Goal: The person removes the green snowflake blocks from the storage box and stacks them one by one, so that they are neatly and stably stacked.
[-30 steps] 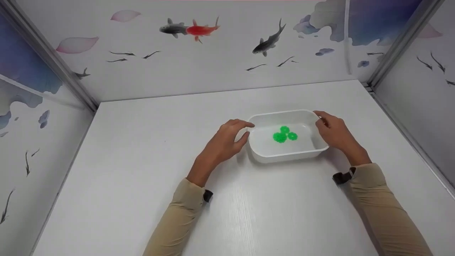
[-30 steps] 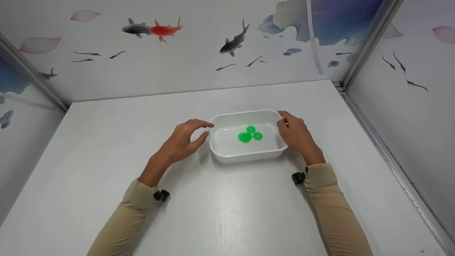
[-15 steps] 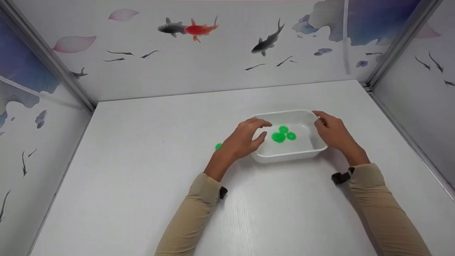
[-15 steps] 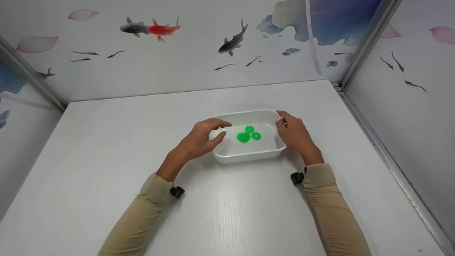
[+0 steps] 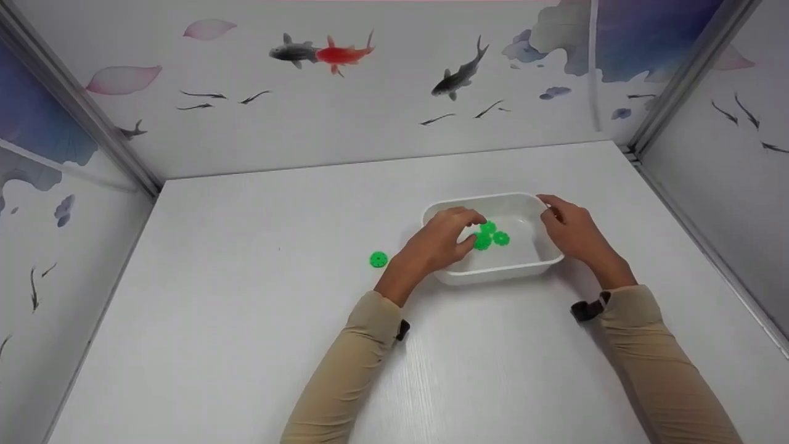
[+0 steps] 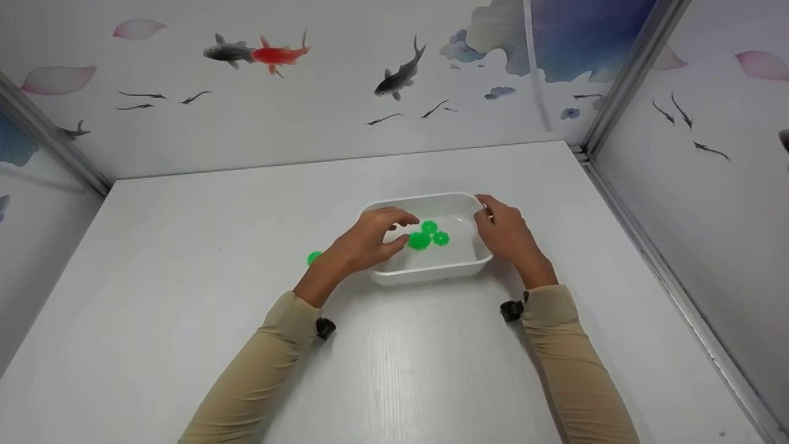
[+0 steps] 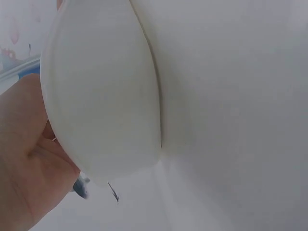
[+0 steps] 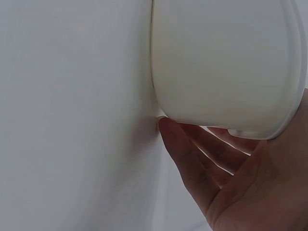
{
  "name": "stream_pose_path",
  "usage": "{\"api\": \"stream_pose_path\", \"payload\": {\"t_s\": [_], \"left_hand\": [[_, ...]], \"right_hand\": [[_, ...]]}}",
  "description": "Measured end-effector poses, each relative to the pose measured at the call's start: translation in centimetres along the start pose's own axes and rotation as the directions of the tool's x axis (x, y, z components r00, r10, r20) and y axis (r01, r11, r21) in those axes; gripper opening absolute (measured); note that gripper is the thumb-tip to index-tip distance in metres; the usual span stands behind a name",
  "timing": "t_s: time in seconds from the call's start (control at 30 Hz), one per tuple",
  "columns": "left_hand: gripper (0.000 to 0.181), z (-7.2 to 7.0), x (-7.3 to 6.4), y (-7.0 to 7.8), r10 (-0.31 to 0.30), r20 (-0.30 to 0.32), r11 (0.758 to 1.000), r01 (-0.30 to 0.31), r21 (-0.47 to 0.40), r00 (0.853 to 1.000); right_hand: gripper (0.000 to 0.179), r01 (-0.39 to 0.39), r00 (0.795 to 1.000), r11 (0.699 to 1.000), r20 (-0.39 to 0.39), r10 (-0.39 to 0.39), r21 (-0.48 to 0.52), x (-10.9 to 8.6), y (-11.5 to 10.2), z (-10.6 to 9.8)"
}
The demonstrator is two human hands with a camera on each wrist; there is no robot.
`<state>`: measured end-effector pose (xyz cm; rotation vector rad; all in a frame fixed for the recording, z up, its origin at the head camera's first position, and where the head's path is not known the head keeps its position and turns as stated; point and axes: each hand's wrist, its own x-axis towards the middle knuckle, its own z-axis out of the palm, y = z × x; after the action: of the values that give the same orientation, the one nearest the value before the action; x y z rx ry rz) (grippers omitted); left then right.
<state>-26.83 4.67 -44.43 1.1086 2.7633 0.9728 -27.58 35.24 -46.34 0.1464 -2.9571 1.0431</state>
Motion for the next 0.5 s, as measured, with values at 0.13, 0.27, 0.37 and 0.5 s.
{"api": "stream_pose_path", "payload": {"t_s": [0.13,0.27,0.37,0.5], "left_hand": [[0.035,0.4,0.7,0.3,-0.067,0.033,0.998,0.066,0.018,0.997],[0.038,0.7,1.3,0.6,-0.09,0.066,0.996,0.089,0.018,0.994],[0.04,1.0,1.7,0.9,-0.088,0.085,0.996,0.085,0.03,0.992],[0.043,1.4,2.2,0.9,-0.111,0.103,0.993,0.106,0.048,0.989]], "right_hand": [[0.054,-0.005,1.0,1.0,0.006,0.005,-0.002,0.1,-0.1,0.1],[0.054,-0.007,1.0,1.0,0.009,0.007,0.0,0.1,-0.2,0.0],[0.053,-0.005,1.0,1.0,0.009,0.005,0.003,0.0,-0.1,0.0],[0.053,-0.005,1.0,1.0,0.008,0.005,0.006,0.0,0.0,0.0]]}}
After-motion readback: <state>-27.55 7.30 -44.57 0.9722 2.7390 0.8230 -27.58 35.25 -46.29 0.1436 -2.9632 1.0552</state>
